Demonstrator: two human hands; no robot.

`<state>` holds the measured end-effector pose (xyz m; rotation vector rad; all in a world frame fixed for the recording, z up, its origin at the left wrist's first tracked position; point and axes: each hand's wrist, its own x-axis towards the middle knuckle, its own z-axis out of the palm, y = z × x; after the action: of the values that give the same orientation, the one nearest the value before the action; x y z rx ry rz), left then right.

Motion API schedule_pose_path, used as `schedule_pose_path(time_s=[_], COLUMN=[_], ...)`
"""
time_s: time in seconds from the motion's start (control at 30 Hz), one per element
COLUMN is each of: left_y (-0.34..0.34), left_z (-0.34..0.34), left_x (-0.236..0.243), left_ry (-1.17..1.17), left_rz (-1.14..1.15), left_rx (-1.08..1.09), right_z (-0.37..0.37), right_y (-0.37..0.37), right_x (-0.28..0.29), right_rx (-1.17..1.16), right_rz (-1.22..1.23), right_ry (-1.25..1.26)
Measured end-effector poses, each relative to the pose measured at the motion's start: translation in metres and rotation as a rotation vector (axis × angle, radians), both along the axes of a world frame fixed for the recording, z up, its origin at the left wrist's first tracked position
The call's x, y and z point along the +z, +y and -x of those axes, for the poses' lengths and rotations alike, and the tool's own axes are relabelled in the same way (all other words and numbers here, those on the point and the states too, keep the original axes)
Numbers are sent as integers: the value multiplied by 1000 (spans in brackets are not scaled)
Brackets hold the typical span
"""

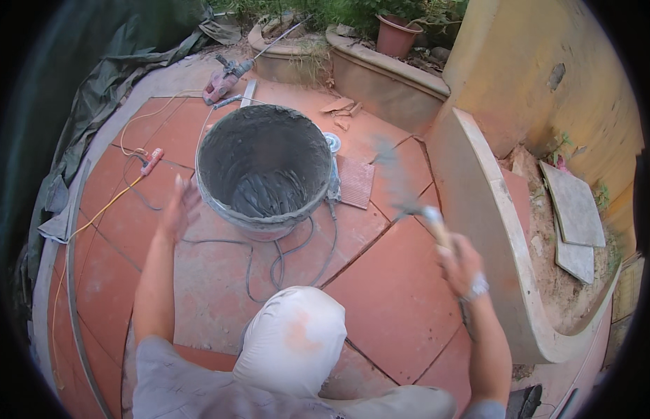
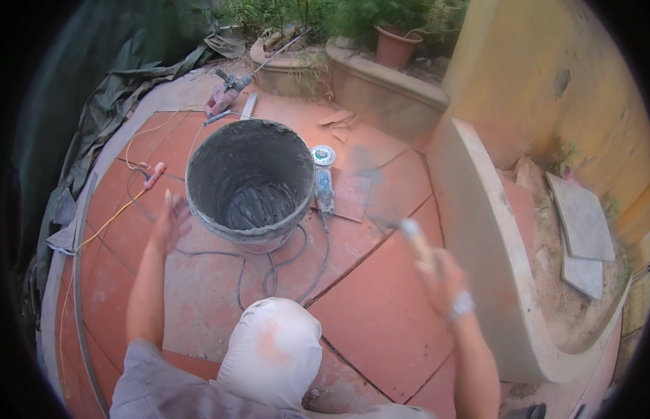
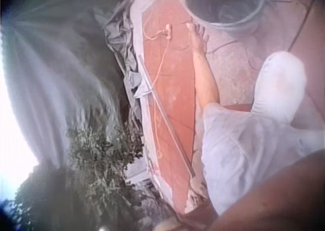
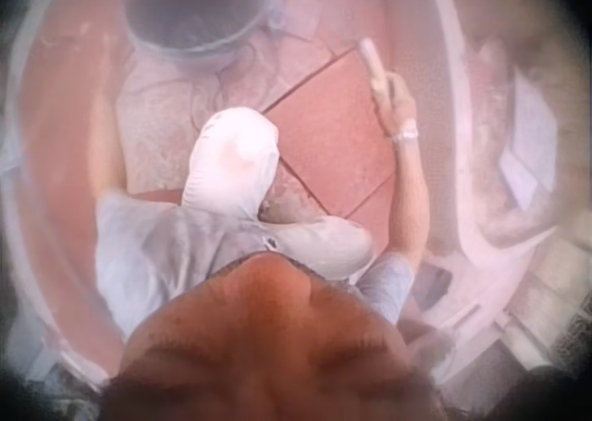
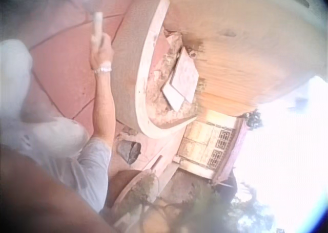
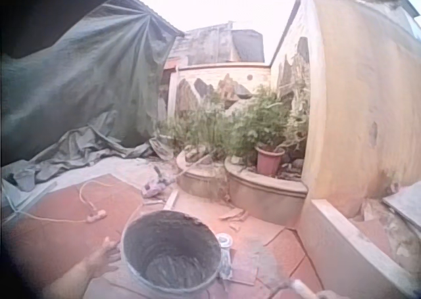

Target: The person scoops cement from a bucket with a trowel, spreads it on the ground, places red tiles, and taps them with a rubber mallet to level them. The person repeats this process to lay multiple tiles in an outdoor patio area.

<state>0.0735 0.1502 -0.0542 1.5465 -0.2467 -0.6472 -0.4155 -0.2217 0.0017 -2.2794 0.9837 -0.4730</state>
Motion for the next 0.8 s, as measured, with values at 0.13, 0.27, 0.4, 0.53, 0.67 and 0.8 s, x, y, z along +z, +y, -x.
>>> schedule_pose_path(time_s=[0.13,0.27,0.4,0.53,0.67,0.8], left_y=[-50,-77,-82,-80,-76,-77], left_z=[-44,-50,-54,-66,-72,-70], left_x=[41,38,30,29,21,14], left_ry=[-197,-335,-283,-303,-287,-353], left_rz=[-11,-36,86,57,70,167], left_rx=[-25,-36,56,49,44,151], right_z=[-147,-168,-117,-59,-41,-93], right_y=[36,34,30,34,48,58], right_x=[20,24,19,29,24,-22], right_rx=[260,277,222,134,76,133], right_rz=[-193,-138,-28,53,239,433], right_ry=[51,198,382,499,308,-126])
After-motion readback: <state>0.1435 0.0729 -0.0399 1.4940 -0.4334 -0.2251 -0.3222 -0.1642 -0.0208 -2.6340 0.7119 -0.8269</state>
